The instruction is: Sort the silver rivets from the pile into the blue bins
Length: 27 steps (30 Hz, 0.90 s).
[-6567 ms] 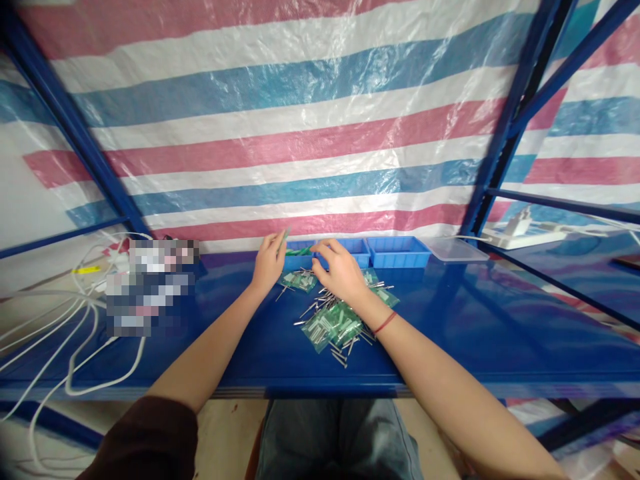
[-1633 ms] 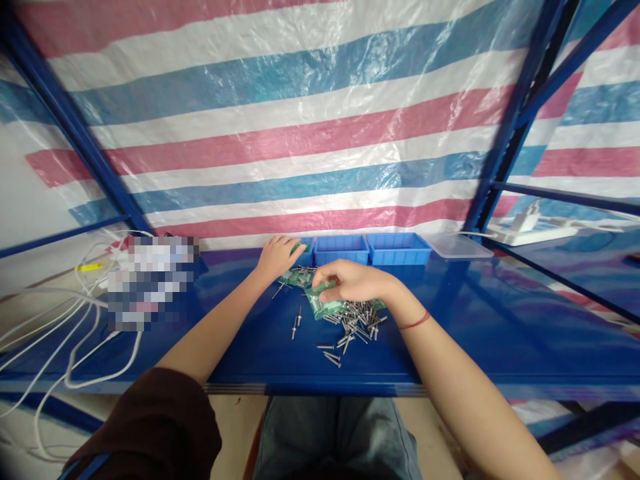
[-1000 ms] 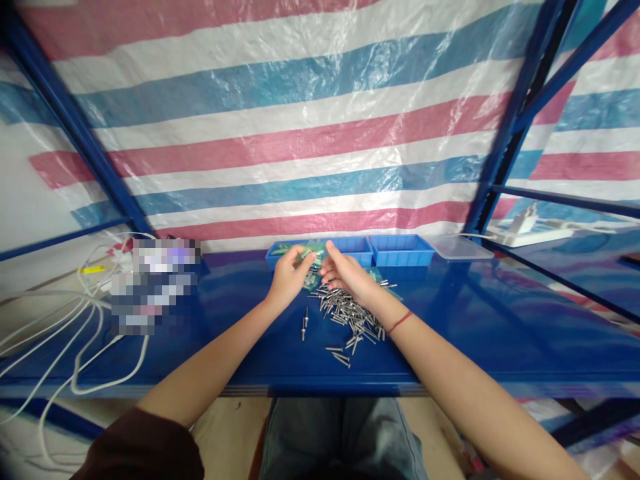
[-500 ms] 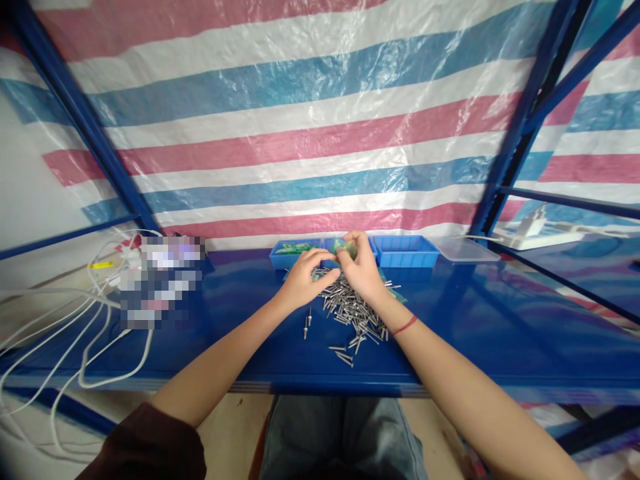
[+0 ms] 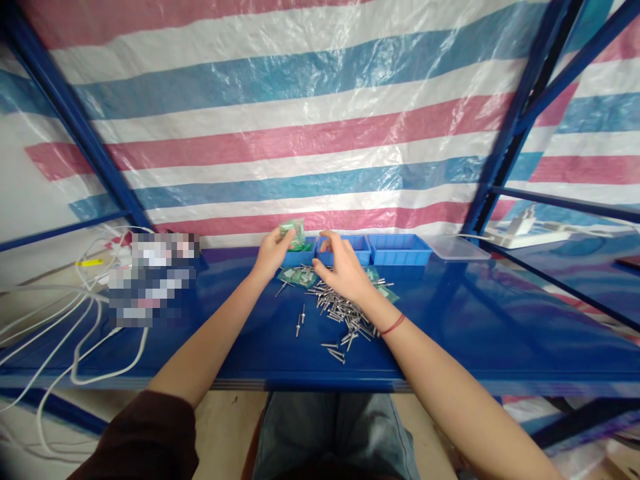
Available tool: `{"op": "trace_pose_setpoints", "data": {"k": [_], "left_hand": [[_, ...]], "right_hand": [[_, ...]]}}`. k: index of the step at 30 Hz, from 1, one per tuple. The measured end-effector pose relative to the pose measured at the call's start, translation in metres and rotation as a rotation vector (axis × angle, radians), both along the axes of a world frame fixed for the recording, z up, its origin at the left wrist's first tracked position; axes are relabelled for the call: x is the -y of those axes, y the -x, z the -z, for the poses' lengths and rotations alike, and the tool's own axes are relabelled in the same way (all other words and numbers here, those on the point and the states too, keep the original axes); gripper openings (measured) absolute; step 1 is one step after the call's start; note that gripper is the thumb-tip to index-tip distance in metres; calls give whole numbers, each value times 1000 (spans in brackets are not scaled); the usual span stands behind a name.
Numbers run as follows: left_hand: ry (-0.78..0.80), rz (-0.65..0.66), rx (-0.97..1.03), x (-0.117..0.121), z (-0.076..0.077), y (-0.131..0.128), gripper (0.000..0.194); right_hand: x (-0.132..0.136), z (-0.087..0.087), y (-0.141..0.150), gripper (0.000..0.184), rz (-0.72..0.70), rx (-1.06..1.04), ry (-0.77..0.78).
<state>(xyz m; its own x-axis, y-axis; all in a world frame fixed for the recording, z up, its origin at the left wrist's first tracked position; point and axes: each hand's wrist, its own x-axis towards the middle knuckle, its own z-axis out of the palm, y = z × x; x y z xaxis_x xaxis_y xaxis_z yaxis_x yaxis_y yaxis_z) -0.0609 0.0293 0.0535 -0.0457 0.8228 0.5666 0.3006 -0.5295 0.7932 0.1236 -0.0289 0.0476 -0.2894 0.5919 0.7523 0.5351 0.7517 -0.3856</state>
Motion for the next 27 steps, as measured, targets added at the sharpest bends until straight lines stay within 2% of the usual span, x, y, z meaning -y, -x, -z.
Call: {"op": "trace_pose_setpoints", "data": {"k": [3, 5, 8, 10, 13, 18, 21, 24, 27], "left_hand": [[-220, -306, -244, -22, -9, 22, 26], [-304, -382, -386, -31, -9, 31, 30], [-249, -339, -625, -33, 4, 35, 35], [-191, -212, -830, -29, 14, 32, 37], [-215, -152, -963, -21, 23, 27, 38], [-194, -282, -939, -20, 21, 27, 31], [-151, -266, -898, -24, 20, 28, 28], [-126, -209, -918, -24, 18, 28, 26], [-108, -243, -981, -19, 15, 25, 28]], "right_hand": [[-4, -1, -6, 45, 67, -90, 30], [-6, -1, -9, 45, 92, -113, 42], [-7, -1, -10, 45, 106, -117, 64], [-7, -2, -11, 44, 105, -106, 78], [-6, -4, -12, 43, 109, -93, 91], [-10, -9, -21, 38, 145, -97, 103], [-15, -10, -28, 33, 176, -61, 129], [-21, -7, -34, 20, 184, 98, 158], [-26, 0, -39, 16, 192, 320, 178]]}}
